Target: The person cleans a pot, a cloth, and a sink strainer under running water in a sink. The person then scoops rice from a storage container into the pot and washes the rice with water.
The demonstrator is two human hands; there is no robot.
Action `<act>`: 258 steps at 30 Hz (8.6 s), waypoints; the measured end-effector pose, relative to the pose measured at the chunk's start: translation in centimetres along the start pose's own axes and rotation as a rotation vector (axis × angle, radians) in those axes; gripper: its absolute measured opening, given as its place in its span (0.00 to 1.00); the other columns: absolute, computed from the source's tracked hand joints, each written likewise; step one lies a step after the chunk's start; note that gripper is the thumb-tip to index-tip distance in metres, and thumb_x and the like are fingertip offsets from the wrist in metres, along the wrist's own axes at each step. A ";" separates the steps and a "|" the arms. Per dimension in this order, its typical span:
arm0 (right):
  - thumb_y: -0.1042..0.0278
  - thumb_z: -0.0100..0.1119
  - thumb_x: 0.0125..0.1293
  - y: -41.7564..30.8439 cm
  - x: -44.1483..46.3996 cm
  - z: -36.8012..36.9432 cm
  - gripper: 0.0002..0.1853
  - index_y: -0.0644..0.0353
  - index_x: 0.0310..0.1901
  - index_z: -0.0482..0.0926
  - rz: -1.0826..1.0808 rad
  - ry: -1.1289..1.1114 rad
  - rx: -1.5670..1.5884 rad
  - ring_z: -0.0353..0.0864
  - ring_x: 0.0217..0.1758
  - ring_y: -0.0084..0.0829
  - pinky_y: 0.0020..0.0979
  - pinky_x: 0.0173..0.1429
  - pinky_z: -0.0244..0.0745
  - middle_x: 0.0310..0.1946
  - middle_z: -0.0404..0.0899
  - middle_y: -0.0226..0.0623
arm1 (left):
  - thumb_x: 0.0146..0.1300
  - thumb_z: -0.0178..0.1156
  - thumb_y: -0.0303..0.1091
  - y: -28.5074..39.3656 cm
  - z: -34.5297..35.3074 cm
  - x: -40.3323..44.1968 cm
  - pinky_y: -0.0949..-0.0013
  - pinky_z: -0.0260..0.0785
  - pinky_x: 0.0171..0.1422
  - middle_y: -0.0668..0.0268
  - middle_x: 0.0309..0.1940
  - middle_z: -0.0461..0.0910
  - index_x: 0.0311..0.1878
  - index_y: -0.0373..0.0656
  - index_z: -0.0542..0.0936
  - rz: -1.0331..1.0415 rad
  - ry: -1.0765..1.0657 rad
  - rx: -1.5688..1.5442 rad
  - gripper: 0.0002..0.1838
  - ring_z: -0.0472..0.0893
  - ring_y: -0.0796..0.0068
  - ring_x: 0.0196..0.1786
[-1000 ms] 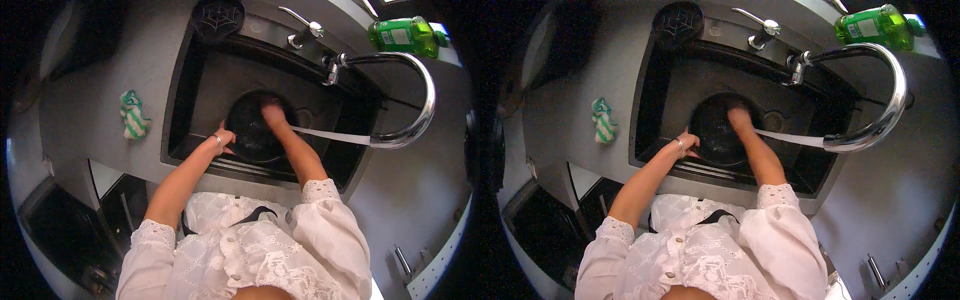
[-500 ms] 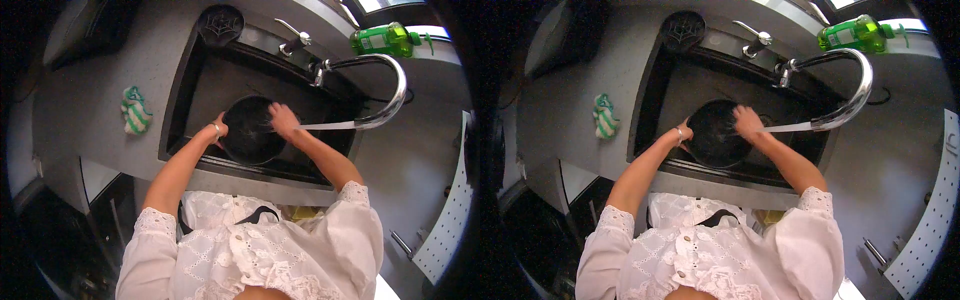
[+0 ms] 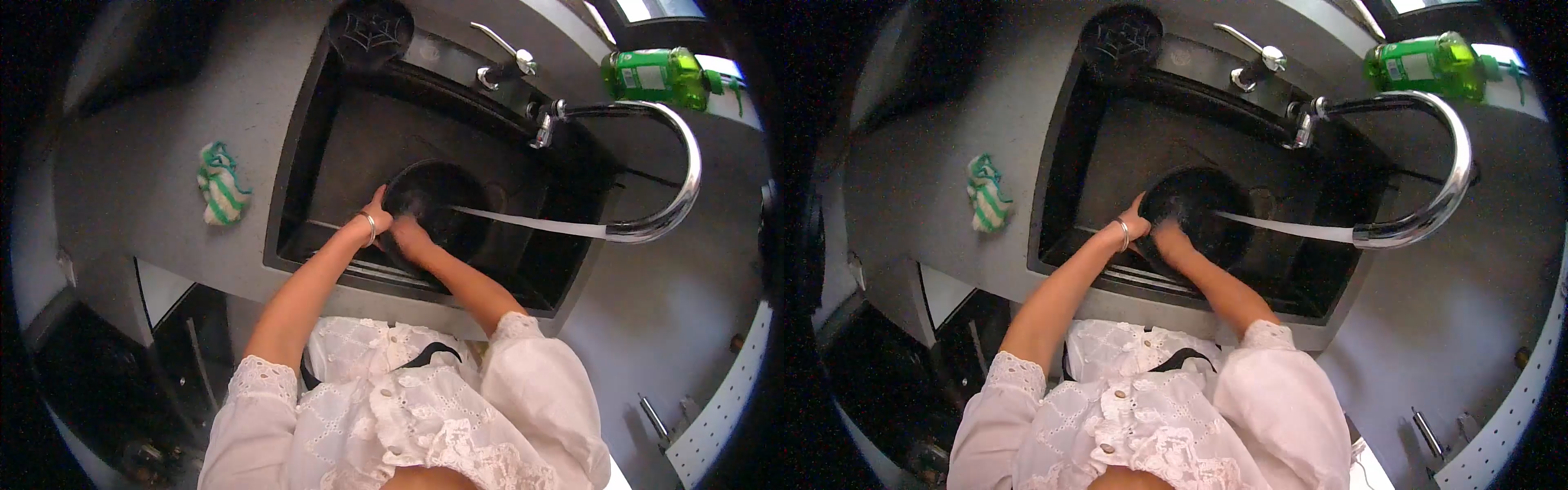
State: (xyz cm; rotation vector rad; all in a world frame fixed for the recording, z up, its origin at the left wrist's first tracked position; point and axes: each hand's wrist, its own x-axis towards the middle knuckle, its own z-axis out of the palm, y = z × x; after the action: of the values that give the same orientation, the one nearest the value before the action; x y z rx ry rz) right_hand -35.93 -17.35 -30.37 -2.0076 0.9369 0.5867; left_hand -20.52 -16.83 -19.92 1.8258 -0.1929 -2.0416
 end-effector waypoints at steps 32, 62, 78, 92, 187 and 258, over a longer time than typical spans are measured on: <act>0.67 0.50 0.63 2.7 -22.2 -14.8 0.18 0.62 0.53 0.72 0.005 0.302 1.682 0.76 0.47 0.31 0.31 0.49 0.74 0.46 0.76 0.37 | 0.57 0.52 0.36 -2.0 1.5 -1.8 0.56 0.63 0.57 0.64 0.38 0.81 0.42 0.50 0.80 0.785 -0.105 2.139 0.12 0.76 0.62 0.49; 0.77 0.49 0.64 5.1 -33.4 -9.9 0.18 0.64 0.55 0.65 -0.328 1.162 2.250 0.76 0.49 0.43 0.34 0.48 0.80 0.51 0.71 0.54 | 0.60 0.56 0.53 8.2 12.0 -6.9 0.68 0.68 0.39 0.65 0.32 0.79 0.35 0.35 0.80 0.490 0.101 -0.194 0.25 0.75 0.75 0.34; 0.77 0.48 0.64 5.2 -32.5 -10.5 0.16 0.66 0.54 0.67 -0.226 1.144 2.163 0.78 0.45 0.38 0.28 0.45 0.80 0.48 0.74 0.51 | 0.61 0.52 0.56 7.4 -1.0 -11.7 0.55 0.60 0.64 0.58 0.54 0.73 0.55 0.39 0.72 0.408 -0.069 -0.629 0.30 0.71 0.57 0.56; 0.76 0.45 0.65 3.9 -27.7 -15.1 0.16 0.60 0.54 0.66 -0.205 0.872 1.985 0.78 0.46 0.35 0.28 0.45 0.78 0.50 0.74 0.47 | 0.44 0.67 0.39 1.5 3.9 -8.4 0.64 0.63 0.38 0.68 0.20 0.73 0.20 0.45 0.74 1.523 0.191 1.480 0.12 0.74 0.67 0.30; 0.37 0.49 0.61 -0.8 -9.7 -13.3 0.27 0.46 0.14 0.58 0.182 0.324 1.708 0.55 0.11 0.22 0.22 0.15 0.47 0.09 0.50 0.23 | 0.65 0.50 0.31 -9.9 -5.1 -23.8 0.65 0.77 0.44 0.52 0.45 0.76 0.58 0.33 0.64 0.553 0.046 -0.562 0.21 0.81 0.63 0.41; 0.44 0.49 0.64 -7.1 -11.0 -11.1 0.20 0.54 0.28 0.69 0.464 0.597 1.624 0.64 0.20 0.25 0.27 0.23 0.61 0.20 0.64 0.28 | 0.42 0.49 0.14 -18.7 -21.3 -20.6 0.60 0.60 0.62 0.61 0.56 0.72 0.52 0.41 0.75 1.199 0.822 0.727 0.29 0.68 0.56 0.57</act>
State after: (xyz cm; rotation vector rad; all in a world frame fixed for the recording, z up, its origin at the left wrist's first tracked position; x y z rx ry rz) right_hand -36.37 -19.39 -13.32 -0.4326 1.4969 -0.5438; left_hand -1.87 11.34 -10.53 1.9341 -1.4608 -0.3489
